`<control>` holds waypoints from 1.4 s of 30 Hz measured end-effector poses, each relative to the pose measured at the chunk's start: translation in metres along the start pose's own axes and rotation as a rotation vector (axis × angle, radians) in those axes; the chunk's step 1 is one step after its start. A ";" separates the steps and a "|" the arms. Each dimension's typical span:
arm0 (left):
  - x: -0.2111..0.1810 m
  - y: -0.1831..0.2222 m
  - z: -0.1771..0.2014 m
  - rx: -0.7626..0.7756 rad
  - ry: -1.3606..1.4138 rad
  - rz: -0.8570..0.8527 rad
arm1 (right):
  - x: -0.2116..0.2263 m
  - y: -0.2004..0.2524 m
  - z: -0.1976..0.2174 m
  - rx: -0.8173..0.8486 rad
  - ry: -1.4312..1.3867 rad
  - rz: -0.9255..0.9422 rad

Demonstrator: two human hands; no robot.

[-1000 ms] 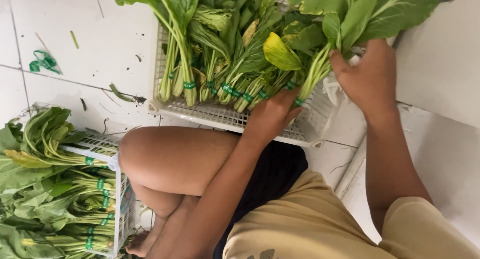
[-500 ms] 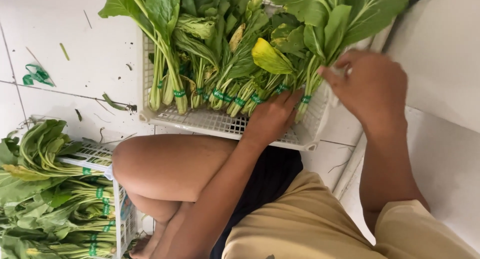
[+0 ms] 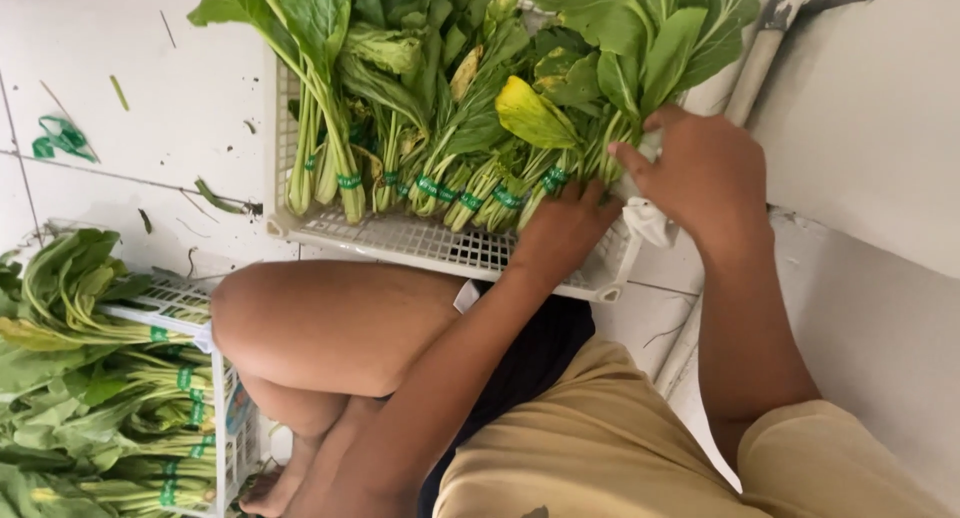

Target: Wiping bunches of leafy green vegetables with a cloth to clean them.

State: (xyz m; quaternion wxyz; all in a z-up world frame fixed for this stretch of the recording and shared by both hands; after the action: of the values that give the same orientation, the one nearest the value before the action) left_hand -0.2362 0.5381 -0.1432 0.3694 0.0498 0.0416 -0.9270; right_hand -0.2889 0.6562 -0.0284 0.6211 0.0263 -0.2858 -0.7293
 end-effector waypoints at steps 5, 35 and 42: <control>0.004 0.005 0.024 -0.004 0.066 0.005 | 0.020 0.005 0.010 0.019 -0.102 -0.008; 0.149 0.347 0.317 -0.978 1.136 0.745 | 0.355 0.152 -0.093 0.530 -1.131 0.969; 0.187 0.442 0.289 -0.676 1.060 1.113 | 0.391 0.126 -0.177 0.393 -0.976 0.702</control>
State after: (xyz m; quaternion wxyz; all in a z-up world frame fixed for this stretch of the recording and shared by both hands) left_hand -0.0846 0.0586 0.1021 0.6994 0.3787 0.4546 -0.4009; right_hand -0.1959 0.2195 0.0039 0.6052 -0.2912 -0.6563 -0.3438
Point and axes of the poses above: each hand's wrist, its own y-axis away from the middle knuckle, its own z-axis out of the back of the hand, x = y × z, the point moved 8 cm from there along -y, towards the middle knuckle, and after that the axes turned 9 degrees about z, right-handed, at the moved point
